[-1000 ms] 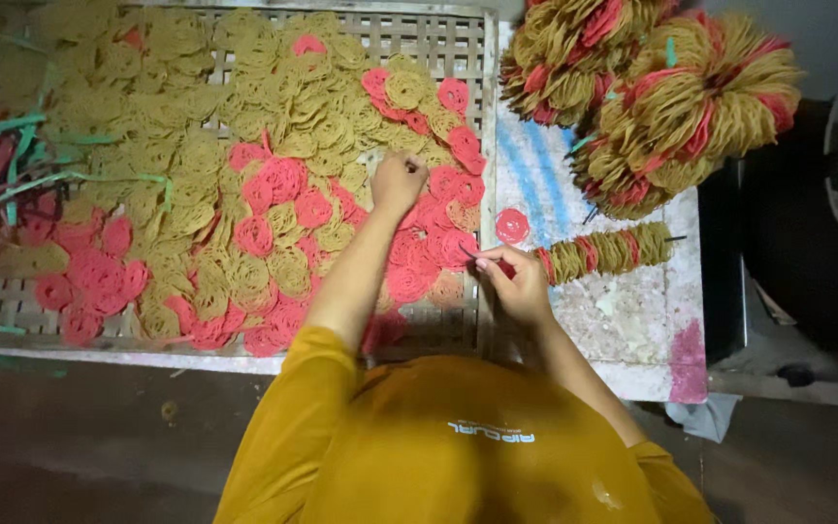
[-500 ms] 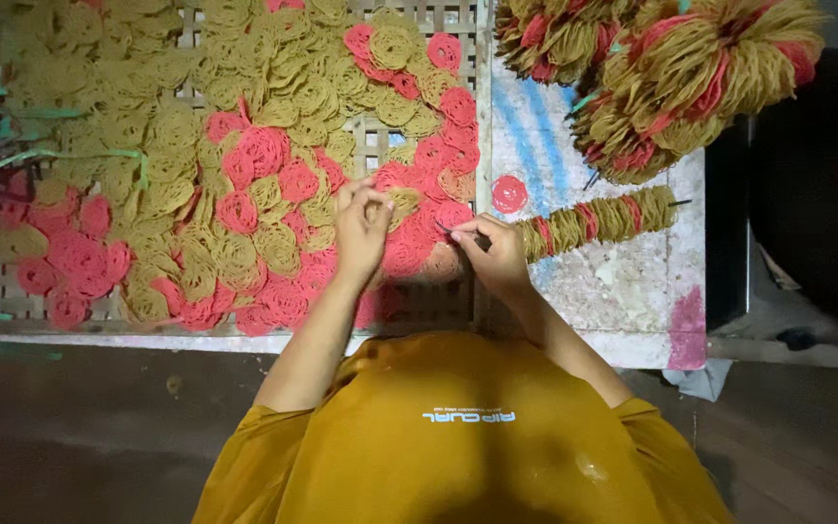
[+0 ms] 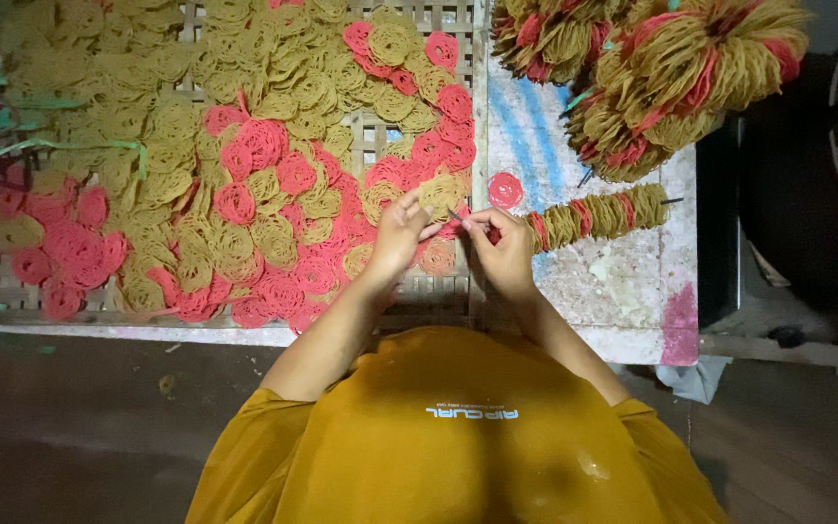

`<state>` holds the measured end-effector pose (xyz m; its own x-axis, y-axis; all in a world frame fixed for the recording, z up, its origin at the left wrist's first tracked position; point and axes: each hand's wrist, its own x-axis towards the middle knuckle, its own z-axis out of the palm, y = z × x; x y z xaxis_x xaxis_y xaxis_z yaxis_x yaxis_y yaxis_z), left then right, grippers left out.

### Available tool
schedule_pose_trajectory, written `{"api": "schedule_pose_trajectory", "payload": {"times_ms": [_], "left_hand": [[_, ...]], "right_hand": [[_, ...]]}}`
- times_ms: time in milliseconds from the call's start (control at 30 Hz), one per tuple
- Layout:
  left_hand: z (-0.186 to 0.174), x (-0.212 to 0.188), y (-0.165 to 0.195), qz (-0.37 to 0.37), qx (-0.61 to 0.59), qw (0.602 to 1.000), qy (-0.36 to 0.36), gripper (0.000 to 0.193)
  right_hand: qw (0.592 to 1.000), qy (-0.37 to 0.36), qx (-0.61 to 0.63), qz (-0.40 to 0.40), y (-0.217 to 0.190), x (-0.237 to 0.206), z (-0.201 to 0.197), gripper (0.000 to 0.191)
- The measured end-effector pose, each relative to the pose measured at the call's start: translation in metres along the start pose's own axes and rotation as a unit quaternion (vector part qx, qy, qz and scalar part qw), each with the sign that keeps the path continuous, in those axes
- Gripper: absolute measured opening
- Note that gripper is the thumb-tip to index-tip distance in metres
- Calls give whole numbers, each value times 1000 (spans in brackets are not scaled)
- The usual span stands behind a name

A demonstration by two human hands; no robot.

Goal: The person threads pre-formed pink and yellow circular coils onto a thin rod, alternating colors to form a long bundle. After filling the rod, the person removes the bundle, ties it with a dark strip, and places it with other finished bundles on the table.

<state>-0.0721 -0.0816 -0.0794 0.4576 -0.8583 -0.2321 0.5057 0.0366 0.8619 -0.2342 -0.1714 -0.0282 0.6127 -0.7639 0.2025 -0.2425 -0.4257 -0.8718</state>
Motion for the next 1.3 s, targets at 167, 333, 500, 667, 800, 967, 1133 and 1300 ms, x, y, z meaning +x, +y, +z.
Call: {"api": "schedule_pose_trajectory", "payload": {"times_ms": [167, 333, 500, 667, 800, 967, 1133, 1300], "left_hand": [[5, -10, 0, 21, 22, 1000, -8, 33], [11, -20, 3, 44, 49, 998, -19, 37], [16, -29, -4, 101, 60, 991, -67, 37], [27, -31, -4, 110, 44, 987, -111, 36], [39, -37, 19, -21, 168, 985, -34, 32], [67, -39, 42, 210, 397, 893, -30, 23], [73, -36, 37, 249, 381, 887, -77, 25], [18, -15, 52, 198, 438, 874, 69, 30]], "right_hand": [[1000, 11, 21, 11, -7, -4, 0, 8], [996, 24, 19, 81, -3, -8, 5, 9], [987, 55, 130, 74, 11, -10, 15, 9], [979, 46, 161, 115, 13, -14, 14, 9], [983, 6, 175, 48, -2, -16, -4, 14], [990, 94, -42, -101, -20, -16, -38, 28], [995, 5, -26, -96, -7, -17, -37, 12], [975, 12, 216, 55, 18, -25, -20, 15]]}}
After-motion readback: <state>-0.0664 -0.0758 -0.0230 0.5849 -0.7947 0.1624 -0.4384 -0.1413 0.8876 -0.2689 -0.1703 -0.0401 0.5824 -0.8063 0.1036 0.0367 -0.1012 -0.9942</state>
